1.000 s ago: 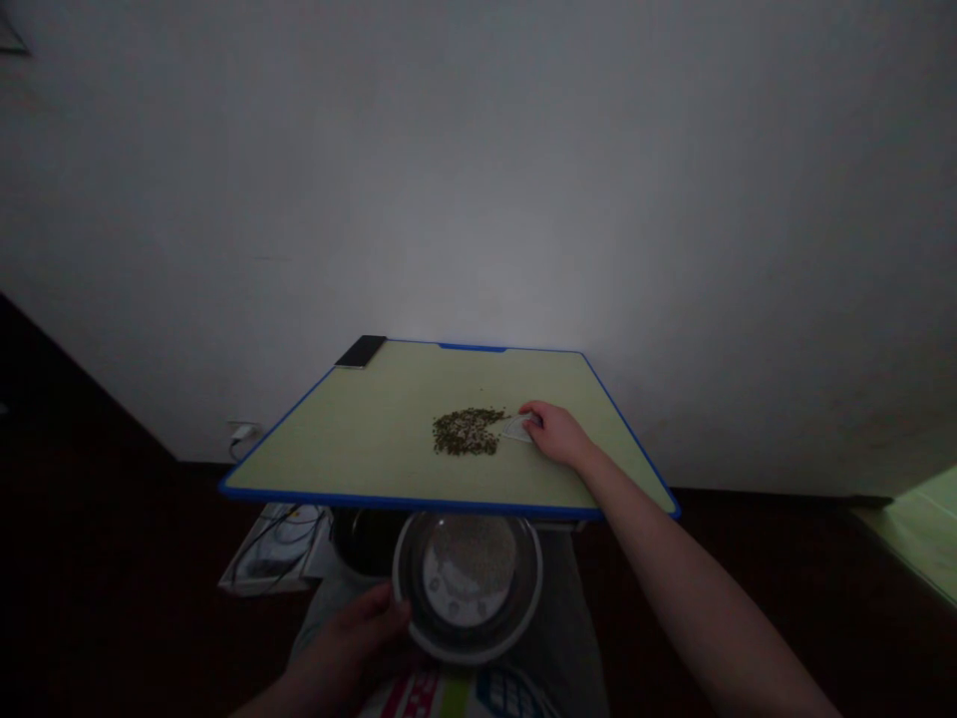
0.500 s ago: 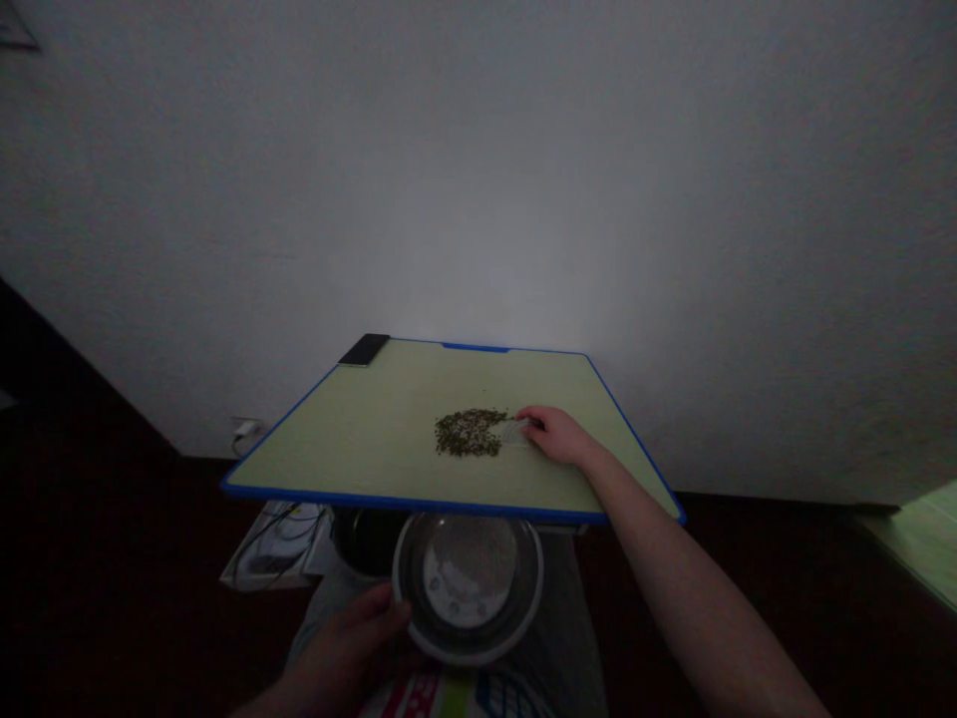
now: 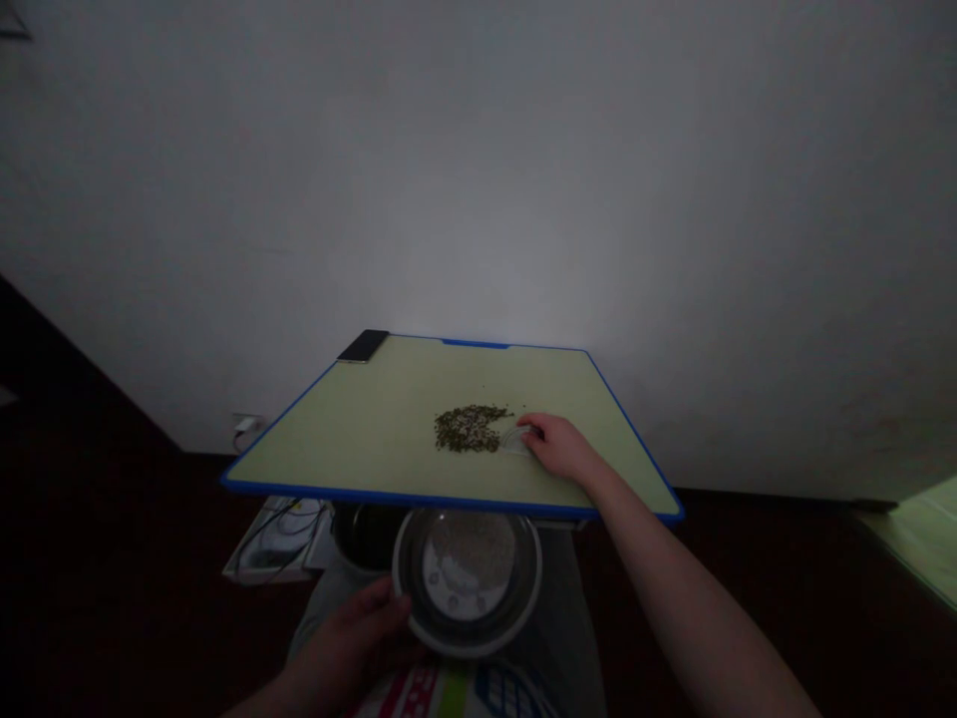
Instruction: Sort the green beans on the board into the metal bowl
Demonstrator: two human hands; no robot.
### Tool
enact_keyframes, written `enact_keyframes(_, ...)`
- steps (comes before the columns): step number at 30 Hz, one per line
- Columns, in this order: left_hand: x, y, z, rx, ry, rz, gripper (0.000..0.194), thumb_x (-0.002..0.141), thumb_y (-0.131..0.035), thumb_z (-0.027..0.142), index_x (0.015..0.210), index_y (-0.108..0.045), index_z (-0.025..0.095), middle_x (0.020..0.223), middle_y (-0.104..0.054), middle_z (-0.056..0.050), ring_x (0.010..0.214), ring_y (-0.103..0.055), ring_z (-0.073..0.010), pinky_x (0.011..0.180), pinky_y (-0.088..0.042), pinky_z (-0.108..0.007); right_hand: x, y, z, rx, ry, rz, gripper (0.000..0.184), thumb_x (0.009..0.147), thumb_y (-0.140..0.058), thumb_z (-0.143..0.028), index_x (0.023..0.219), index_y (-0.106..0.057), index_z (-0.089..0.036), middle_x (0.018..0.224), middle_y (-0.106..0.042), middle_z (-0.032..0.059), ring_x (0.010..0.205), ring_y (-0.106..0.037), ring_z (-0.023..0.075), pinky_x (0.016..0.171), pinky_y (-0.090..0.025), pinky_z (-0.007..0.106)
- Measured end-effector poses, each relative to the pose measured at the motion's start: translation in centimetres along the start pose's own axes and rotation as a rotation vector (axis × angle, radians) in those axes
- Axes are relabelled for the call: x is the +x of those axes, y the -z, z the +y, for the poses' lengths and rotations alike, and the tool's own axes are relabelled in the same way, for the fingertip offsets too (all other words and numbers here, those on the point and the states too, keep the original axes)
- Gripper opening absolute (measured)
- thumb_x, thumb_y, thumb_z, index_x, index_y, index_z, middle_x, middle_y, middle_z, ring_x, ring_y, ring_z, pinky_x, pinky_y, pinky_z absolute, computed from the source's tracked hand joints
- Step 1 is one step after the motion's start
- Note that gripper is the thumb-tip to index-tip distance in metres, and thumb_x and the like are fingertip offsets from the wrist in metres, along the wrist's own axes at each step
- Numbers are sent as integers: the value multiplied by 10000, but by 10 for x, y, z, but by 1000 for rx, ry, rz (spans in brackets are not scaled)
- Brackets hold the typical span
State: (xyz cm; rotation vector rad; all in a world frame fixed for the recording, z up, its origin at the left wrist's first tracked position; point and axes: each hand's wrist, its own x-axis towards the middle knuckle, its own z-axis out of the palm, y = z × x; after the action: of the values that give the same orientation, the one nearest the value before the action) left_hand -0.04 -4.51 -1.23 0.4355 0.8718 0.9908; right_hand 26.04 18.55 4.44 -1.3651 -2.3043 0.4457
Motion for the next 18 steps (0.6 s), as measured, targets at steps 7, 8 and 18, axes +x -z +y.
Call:
enact_keyframes(7, 1, -1, -1, -17, -5, -16, 314, 652, -851, 356, 888, -746, 177, 921, -816, -79, 876, -755, -272, 822, -585, -376, -8, -2, -14, -23, -9, -15, 296, 872, -530, -247, 1113, -686, -177, 907, -734, 79, 784, -639, 201, 730, -453, 303)
enact_keyframes(8, 1, -1, -1, -17, -5, -17, 318, 655, -849, 357, 894, -745, 175, 929, -815, -83, 883, -754, -274, 826, -583, -378, -8, -2, -17, -23, -5, -16, 296, 874, -528, -247, 1112, -687, -175, 906, -735, 80, 785, -641, 201, 731, -454, 303)
enact_keyframes(18, 0, 1, -1, -27, -33, -47, 303, 694, -830, 332, 929, -734, 165, 893, -816, -75, 800, -759, -221, 749, -584, -311, -16, -8, -39, -50, 32, -59, 334, 882, -519, -240, 1163, -678, -158, 977, -737, 97, 858, -653, 210, 796, -459, 311)
